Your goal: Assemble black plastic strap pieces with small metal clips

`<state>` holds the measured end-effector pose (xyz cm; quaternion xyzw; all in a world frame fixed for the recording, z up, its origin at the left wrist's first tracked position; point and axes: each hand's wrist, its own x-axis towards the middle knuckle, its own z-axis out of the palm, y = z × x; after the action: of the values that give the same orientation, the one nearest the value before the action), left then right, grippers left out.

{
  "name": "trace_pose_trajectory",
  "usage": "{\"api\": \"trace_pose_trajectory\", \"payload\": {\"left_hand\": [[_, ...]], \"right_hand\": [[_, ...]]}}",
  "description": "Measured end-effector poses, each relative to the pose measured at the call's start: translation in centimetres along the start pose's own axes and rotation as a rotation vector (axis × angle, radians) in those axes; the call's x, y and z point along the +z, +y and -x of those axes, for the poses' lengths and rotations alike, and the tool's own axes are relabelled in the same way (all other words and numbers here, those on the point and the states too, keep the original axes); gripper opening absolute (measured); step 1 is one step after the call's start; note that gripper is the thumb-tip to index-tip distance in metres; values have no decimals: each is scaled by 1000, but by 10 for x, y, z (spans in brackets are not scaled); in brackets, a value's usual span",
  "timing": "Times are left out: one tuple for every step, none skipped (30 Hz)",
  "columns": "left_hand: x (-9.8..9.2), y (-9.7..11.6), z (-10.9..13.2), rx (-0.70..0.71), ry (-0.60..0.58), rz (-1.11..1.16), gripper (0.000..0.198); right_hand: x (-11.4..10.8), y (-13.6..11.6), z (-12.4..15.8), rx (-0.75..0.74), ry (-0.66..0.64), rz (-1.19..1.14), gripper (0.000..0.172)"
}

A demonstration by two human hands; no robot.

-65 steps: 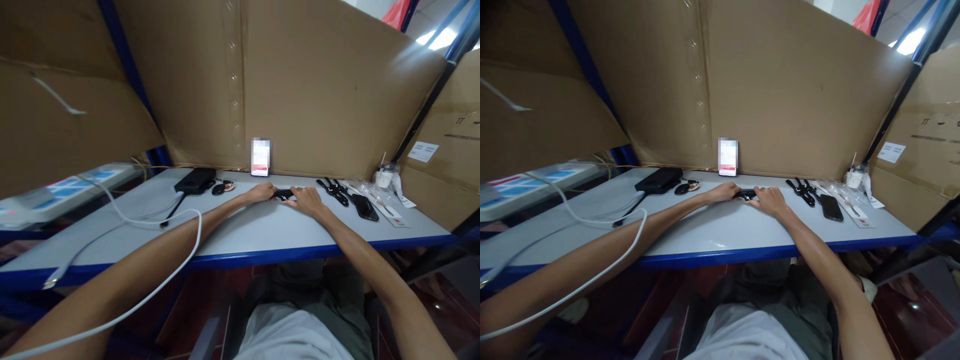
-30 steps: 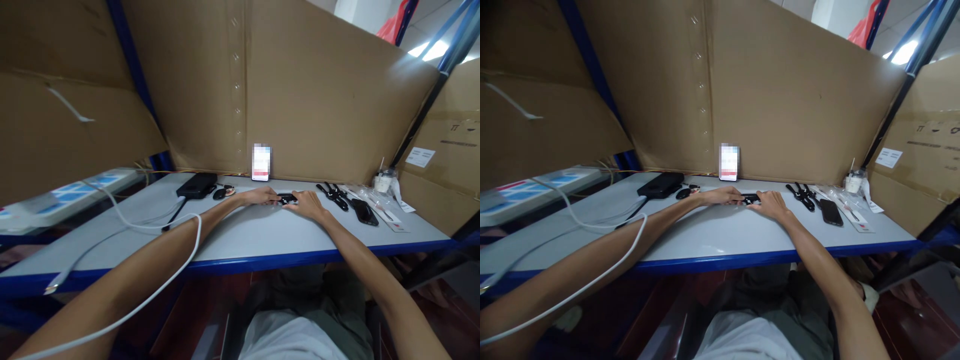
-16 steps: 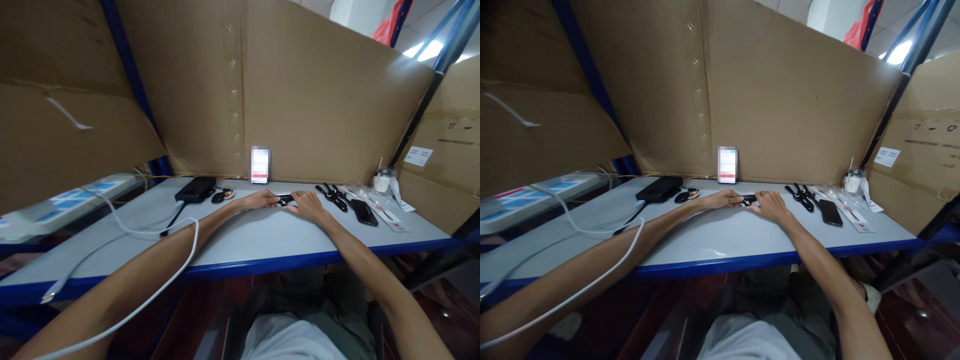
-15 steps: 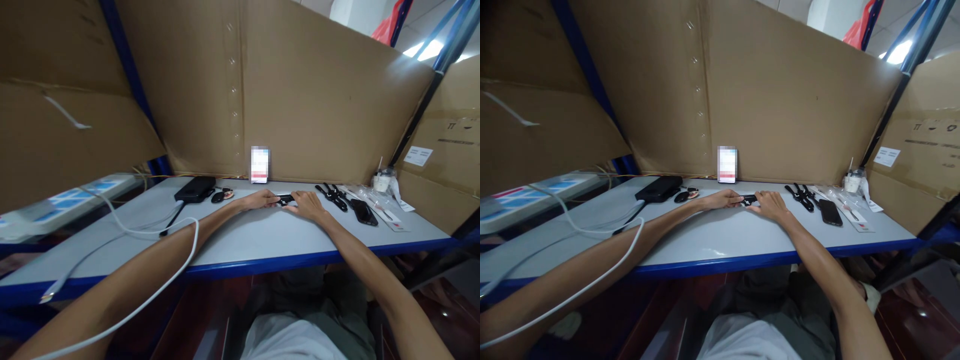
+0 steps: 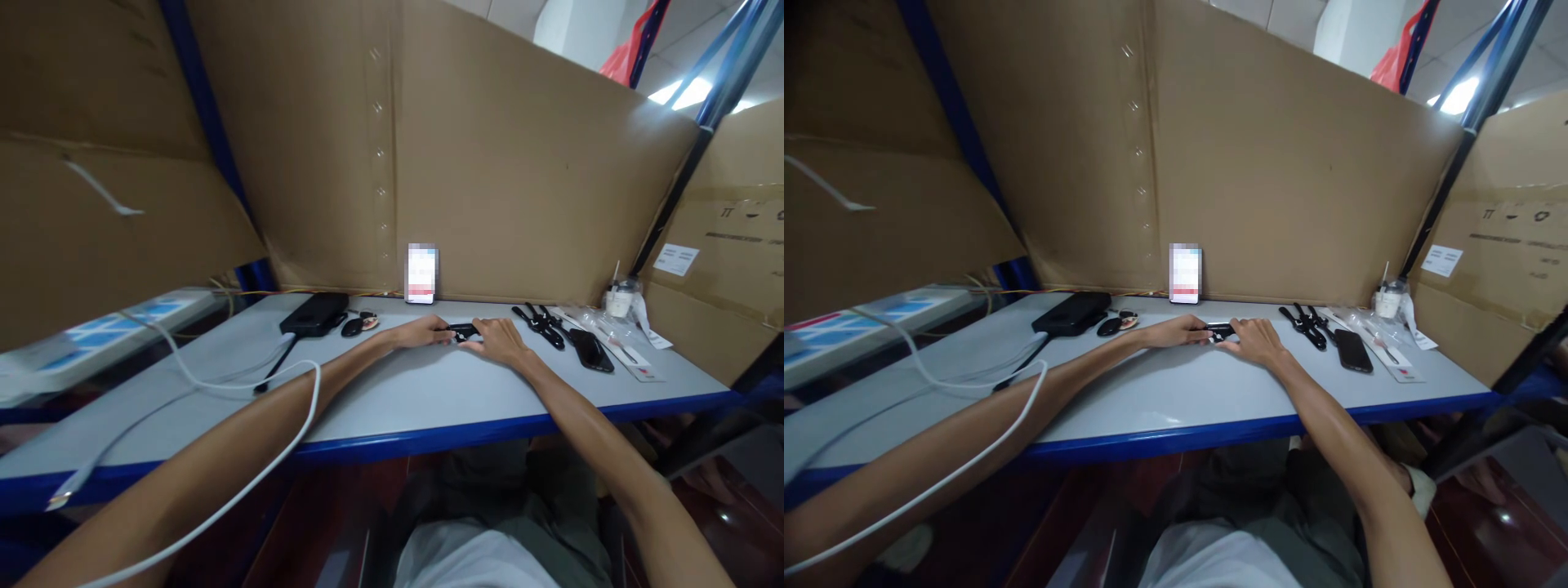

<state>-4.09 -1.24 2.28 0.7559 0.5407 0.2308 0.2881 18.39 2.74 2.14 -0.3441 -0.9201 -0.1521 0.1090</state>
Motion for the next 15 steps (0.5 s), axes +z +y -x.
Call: {"api": "trace_pose_trajectory", "payload": {"left_hand": [[0,-1,-1,5,-3,-13,40],[0,-3,-2,8,-7,-24,41],[0,-4,-2,11,-8,-35,41],[0,-5,-3,13,-10,-45,42],[0,-6,-3,18,-10,-57,42],[0,-6,-4,23,-10,-71,43],[0,-7,-4,28,-8,-90,43],[0,-7,-4,31,-4,-110,43],[0,-7,-4,35,1,-130,43],[0,-6,-4,38,7,-149,42],[0,-6,-4,41,13,-166,42],[0,-6,-4,45,19,-183,42],[0,-7,-5,48,24,-198,42],[0,-7,-5,50,27,-212,43],[0,-8,-6,52,29,-225,43]], "right_hand": [[0,0,0,-3,1,-2,65],[0,1,0,-5,2,-2,65],[1,1,0,-8,5,-2,66],[1,1,0,-11,7,-3,66],[2,2,0,-15,8,-5,66],[2,2,-1,-18,7,-6,67],[2,2,-1,-18,5,-6,67],[2,2,-1,-16,2,-6,67],[2,2,-1,-14,-5,-5,67],[2,2,-1,-11,-12,-4,67],[2,2,-1,-8,-19,-3,66],[1,2,-1,-7,-25,-3,65],[0,1,-1,-5,-29,0,65],[-1,1,0,-3,-31,3,65],[-2,0,0,1,-31,8,65]]}}
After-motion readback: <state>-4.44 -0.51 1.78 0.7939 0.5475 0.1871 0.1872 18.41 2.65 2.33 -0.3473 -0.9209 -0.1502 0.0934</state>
